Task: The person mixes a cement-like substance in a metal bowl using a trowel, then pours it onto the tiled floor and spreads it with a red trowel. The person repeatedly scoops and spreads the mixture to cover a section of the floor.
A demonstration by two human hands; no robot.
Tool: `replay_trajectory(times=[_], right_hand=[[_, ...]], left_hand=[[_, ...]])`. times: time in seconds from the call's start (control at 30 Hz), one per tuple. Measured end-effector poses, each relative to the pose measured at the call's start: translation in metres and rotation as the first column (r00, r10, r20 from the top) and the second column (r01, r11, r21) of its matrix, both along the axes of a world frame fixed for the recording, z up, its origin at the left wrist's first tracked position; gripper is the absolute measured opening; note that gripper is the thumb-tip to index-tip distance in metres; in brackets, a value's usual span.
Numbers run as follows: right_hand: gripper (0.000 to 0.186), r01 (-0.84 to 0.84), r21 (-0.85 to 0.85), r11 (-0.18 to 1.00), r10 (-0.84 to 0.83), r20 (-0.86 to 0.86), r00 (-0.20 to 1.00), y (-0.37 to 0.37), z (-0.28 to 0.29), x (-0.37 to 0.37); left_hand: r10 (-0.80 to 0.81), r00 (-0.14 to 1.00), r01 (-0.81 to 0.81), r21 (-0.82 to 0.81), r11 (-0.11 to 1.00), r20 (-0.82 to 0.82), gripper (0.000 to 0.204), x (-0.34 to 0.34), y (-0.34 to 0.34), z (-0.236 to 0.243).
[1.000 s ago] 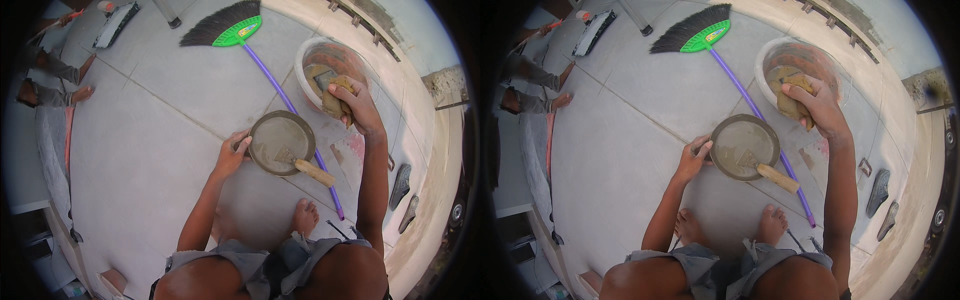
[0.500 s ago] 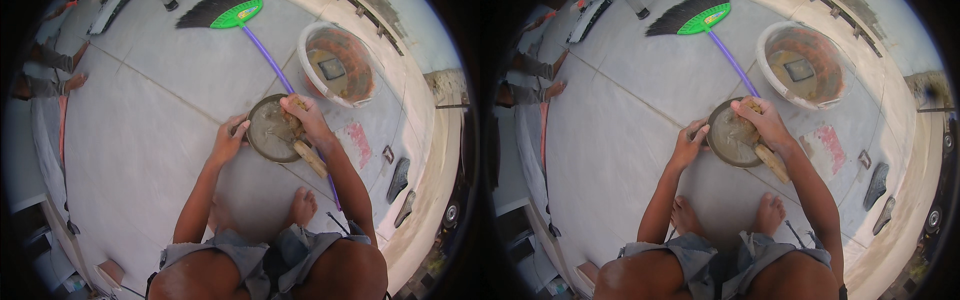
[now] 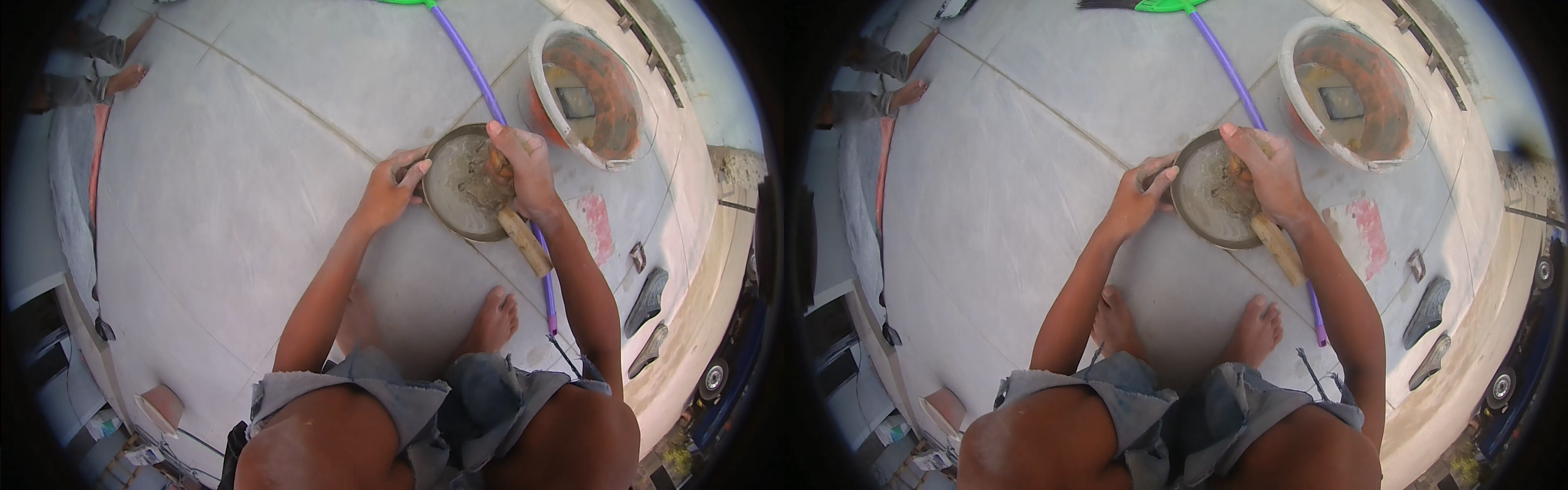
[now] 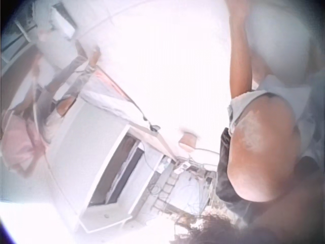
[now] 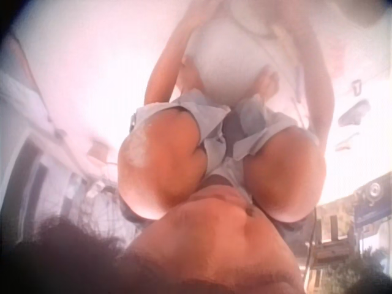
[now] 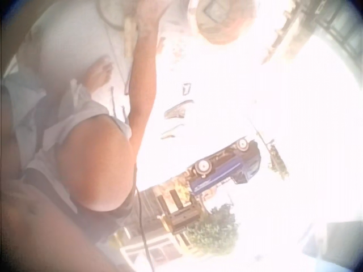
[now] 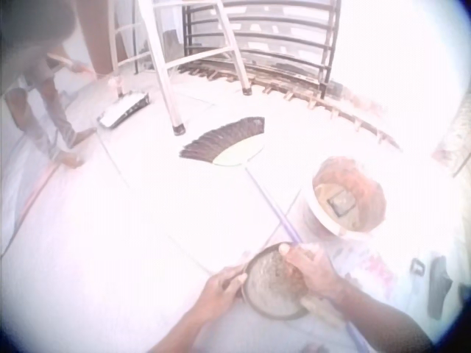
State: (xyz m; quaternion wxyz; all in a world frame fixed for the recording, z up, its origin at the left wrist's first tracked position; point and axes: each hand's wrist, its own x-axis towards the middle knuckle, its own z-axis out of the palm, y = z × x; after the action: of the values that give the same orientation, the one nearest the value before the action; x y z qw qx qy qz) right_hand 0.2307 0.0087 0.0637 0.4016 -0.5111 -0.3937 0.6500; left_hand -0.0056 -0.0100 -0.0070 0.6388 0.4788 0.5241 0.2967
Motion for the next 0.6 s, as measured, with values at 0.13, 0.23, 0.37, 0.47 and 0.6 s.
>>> replay_trajectory(times=[0.13,0.23,0.37,0.47,0.6], right_hand=[[0.039,0.024,0.067,0.997,-0.030,0.096,0.995,-0.004,0.011,-0.003],[0.044,0.055,0.170,0.984,-0.075,0.111,0.991,-0.006,0.018,-0.004],[0.050,0.096,0.292,0.952,-0.128,0.091,0.988,-0.008,0.031,-0.012],[0.054,0.093,0.265,0.960,-0.107,0.038,0.994,-0.012,0.046,-0.012],[0.058,0.139,0.246,0.959,-0.149,0.024,0.988,-0.019,0.058,-0.015]], left_hand=[[-0.003,1.000,0.003,-0.001,1.000,-0.003,0.045,0.002,0.001,-0.002],[-0.004,1.000,0.004,-0.013,1.000,-0.014,0.046,0.003,0.001,0.002],[-0.014,1.000,0.013,-0.045,0.999,-0.025,0.048,0.002,0.002,0.003],[-0.054,0.997,0.051,-0.065,0.997,-0.048,0.053,0.001,0.006,0.010],[-0.120,0.990,0.113,-0.092,0.989,-0.078,0.060,-0.001,0.013,0.010]])
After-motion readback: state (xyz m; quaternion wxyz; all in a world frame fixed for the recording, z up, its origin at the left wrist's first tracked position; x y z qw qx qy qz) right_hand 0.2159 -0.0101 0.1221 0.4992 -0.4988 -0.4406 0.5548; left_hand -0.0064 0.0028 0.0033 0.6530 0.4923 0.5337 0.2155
